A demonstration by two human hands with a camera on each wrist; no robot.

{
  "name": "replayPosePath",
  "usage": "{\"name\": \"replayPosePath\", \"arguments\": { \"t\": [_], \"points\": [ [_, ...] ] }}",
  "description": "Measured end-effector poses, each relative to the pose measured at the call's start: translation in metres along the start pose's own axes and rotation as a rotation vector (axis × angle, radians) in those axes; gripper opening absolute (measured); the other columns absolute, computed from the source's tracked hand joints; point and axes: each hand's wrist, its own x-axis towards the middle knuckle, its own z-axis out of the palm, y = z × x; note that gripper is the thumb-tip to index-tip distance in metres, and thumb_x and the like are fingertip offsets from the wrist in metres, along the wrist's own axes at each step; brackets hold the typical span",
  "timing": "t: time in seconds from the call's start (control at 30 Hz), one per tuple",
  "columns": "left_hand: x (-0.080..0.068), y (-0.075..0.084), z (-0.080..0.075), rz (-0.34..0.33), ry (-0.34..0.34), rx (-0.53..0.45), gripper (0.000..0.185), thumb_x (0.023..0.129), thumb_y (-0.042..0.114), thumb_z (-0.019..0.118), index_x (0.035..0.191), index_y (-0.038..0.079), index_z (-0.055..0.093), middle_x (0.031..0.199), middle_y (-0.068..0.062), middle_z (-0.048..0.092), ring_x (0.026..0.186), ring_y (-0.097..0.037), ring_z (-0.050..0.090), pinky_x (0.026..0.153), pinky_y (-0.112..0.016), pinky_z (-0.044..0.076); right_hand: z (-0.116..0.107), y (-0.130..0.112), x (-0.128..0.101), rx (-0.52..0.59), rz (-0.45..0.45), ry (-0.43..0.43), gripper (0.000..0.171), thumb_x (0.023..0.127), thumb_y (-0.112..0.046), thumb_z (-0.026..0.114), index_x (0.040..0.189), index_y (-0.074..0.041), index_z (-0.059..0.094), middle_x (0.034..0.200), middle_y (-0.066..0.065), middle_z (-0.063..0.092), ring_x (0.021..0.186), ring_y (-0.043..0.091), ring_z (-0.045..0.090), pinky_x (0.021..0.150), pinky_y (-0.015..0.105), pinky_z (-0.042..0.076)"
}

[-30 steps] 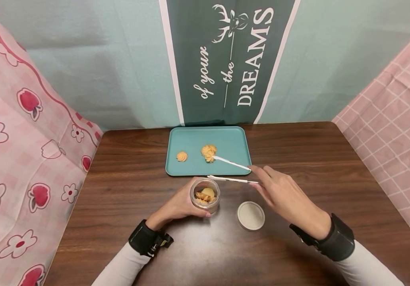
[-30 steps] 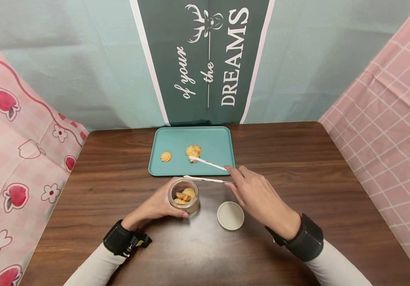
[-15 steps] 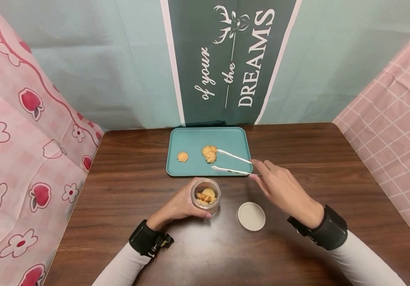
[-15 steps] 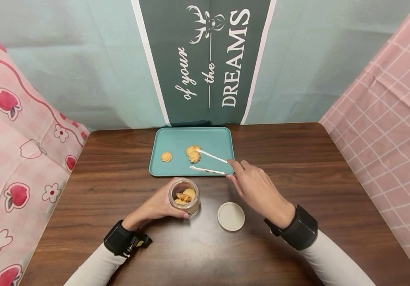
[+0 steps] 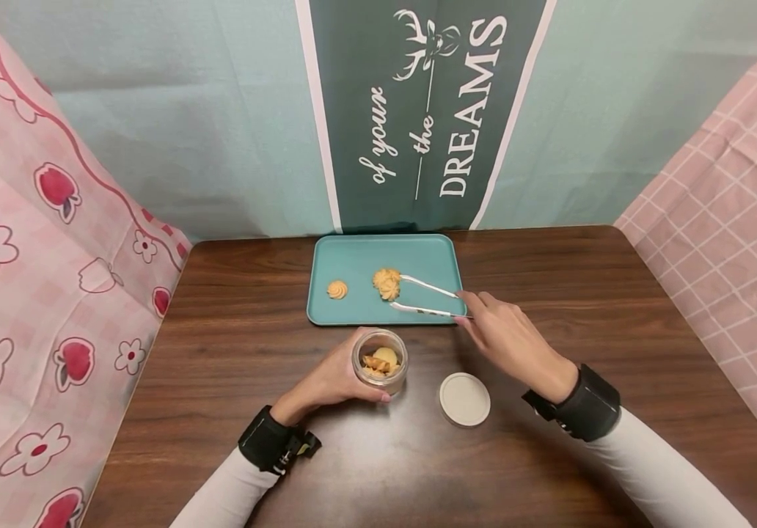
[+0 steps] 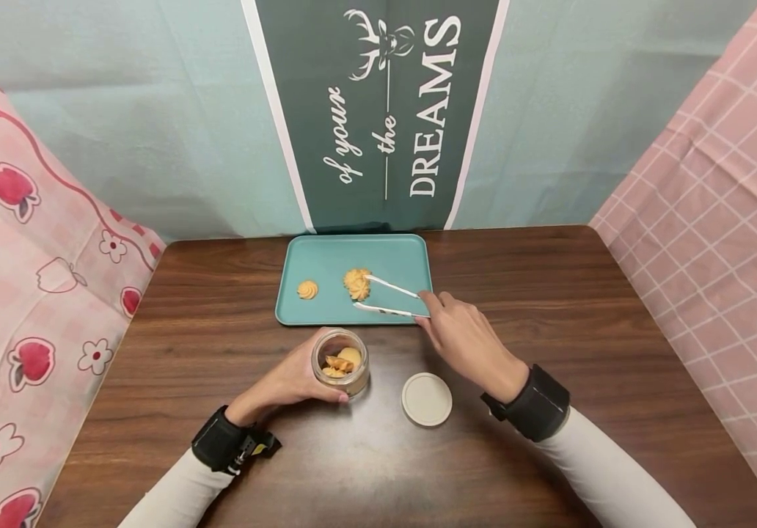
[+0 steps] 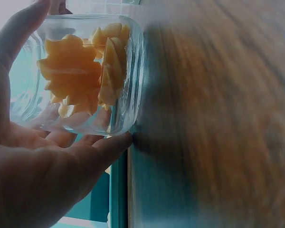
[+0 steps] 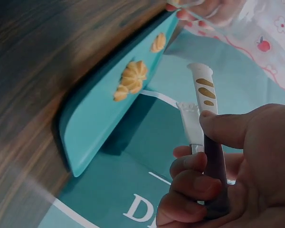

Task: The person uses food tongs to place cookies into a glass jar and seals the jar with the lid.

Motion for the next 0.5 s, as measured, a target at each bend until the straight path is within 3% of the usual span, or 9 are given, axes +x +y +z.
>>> {"name": "replayPosePath", "arguments": {
  "t": [0.23, 0.5],
  "points": [
    [-0.001, 0.0, 0.001, 0.002, 0.0, 0.001, 0.094, 0.067, 0.017, 0.103, 0.145, 0.012, 0.051, 0.14, -0.013, 0.062, 0.128, -0.03, 0.058, 0.116, -0.053, 0.043, 0.011, 0.01, 0.005, -0.008, 0.016, -0.027, 0.038, 0.1, -0.01, 0.073, 0.13, 0.01, 0.061, 0.087, 0.012, 0.062, 0.065, 0.02, 0.058, 0.056, 0.036, 0.05],
    [0.0, 0.0, 0.001, -0.008, 0.004, -0.006, 0.094, 0.066, 0.015, 0.103, 0.145, 0.013, 0.052, 0.14, -0.01, 0.062, 0.129, -0.03, 0.058, 0.117, -0.051, 0.042, 0.017, 0.013, 0.008, -0.016, 0.011, -0.033, 0.039, 0.101, -0.011, 0.072, 0.132, 0.01, 0.061, 0.089, 0.015, 0.064, 0.066, 0.023, 0.06, 0.055, 0.038, 0.051]
  ]
}}
